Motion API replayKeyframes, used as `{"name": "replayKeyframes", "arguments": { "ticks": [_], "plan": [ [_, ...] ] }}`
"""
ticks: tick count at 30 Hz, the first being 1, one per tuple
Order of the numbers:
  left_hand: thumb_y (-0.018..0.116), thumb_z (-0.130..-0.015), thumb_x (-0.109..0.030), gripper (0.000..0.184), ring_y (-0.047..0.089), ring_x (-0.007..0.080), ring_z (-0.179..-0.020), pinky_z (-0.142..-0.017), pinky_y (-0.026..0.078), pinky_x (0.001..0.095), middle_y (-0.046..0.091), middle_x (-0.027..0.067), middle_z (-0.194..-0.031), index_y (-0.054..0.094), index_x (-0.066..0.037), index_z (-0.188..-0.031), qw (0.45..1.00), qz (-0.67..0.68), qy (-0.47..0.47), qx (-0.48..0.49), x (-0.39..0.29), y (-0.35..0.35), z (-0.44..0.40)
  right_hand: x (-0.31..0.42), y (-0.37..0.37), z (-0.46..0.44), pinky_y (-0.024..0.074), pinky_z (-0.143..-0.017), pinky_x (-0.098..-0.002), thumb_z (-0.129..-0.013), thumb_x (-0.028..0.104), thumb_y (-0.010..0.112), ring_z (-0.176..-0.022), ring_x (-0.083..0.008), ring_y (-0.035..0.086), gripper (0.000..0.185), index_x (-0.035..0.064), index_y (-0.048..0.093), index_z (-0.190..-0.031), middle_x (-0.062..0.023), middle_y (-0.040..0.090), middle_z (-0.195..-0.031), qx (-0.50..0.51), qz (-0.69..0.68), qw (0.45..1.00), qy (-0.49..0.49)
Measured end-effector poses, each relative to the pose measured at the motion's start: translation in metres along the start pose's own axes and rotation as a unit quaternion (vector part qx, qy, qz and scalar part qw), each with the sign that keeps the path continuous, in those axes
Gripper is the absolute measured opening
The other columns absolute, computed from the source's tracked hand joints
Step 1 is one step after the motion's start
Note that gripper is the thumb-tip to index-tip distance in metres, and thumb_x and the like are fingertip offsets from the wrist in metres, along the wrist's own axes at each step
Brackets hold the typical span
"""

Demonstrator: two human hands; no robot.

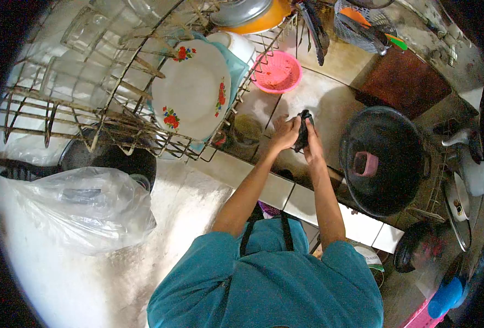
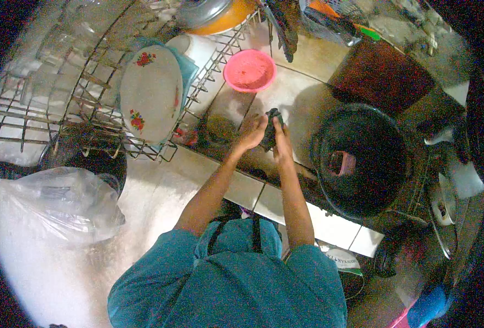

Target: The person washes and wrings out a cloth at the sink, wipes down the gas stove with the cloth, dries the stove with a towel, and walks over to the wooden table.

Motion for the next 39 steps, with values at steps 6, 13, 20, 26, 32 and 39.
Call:
{"name": "replayKeyframes", "arguments": {
  "ticks": [6,13,20,26,32,39],
  "plan": [
    [0.041,-0.097,-0.036,0.043,0.057,0.0390,-0.091,-0.085,0.043,0.0475,0.062,0.0224,-0.094,0.064,0.000,-0.100,0.994,-0.071,0.084,-0.006,-0.043,-0.046,0.013,0.013,-0.001,-0.011,0.0520,-0.060,-0.0297,-0.084,0.023,0.069,-0.074,-0.0172,0.063,0.051,0.0007,0.048,-0.124,-0.0074,0.065,-0.093,0.012,0.038,0.997,-0.067],
    [0.053,-0.091,-0.011,0.034,0.048,0.0242,-0.115,-0.090,0.045,0.0368,0.053,0.0139,-0.124,0.052,-0.004,-0.124,0.980,0.180,-0.053,0.072,0.022,-0.046,0.011,0.049,0.007,0.002,0.0379,-0.038,-0.0295,-0.082,0.021,0.071,-0.047,-0.0117,0.050,0.023,0.0031,0.063,-0.094,-0.0024,0.057,-0.062,-0.048,0.231,0.966,-0.107],
    [0.066,-0.065,0.004,0.092,0.039,0.0292,-0.128,-0.103,0.037,0.0397,0.034,0.0141,-0.143,0.023,-0.011,-0.145,0.972,0.153,0.054,0.170,-0.038,-0.052,0.027,0.069,0.020,0.009,0.0387,-0.043,-0.0363,-0.081,0.036,0.070,-0.043,-0.0146,0.048,0.036,0.0009,0.064,-0.076,-0.0033,0.052,-0.052,-0.122,0.499,0.848,-0.132],
    [0.073,-0.056,0.005,0.110,0.031,0.0393,-0.132,-0.107,0.033,0.0436,0.027,0.0222,-0.145,0.016,-0.016,-0.148,0.983,0.059,0.142,0.101,-0.072,-0.066,0.026,0.061,0.013,-0.001,0.0436,-0.049,-0.0370,-0.078,0.026,0.068,-0.047,-0.0172,0.053,0.027,0.0002,0.065,-0.072,-0.0069,0.057,-0.056,-0.087,0.462,0.878,-0.090],
    [0.074,-0.063,-0.003,0.104,0.025,0.0411,-0.135,-0.111,0.027,0.0456,0.026,0.0227,-0.145,0.015,-0.018,-0.148,0.965,-0.025,0.163,0.205,-0.079,-0.047,0.024,0.044,0.043,0.017,0.0466,-0.055,-0.0292,-0.070,0.019,0.076,-0.067,-0.0142,0.057,0.041,0.0017,0.060,-0.104,-0.0055,0.065,-0.086,0.219,0.454,0.862,0.055],
    [0.077,-0.066,-0.026,0.082,0.040,0.0452,-0.121,-0.103,0.034,0.0511,0.041,0.0235,-0.130,0.036,-0.009,-0.136,0.954,-0.181,0.201,0.132,-0.080,-0.034,0.022,0.043,0.038,0.015,0.0491,-0.056,-0.0307,-0.065,0.010,0.078,-0.068,-0.0189,0.063,0.032,-0.0002,0.064,-0.093,-0.0082,0.068,-0.082,0.295,0.401,0.864,0.081]
  ]
}}
Point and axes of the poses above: each hand's wrist, its own z-axis away from the middle knuckle, its own y-axis out of the palm, x = y × z, the point moved 10 cm from there along -z, towards the middle knuckle
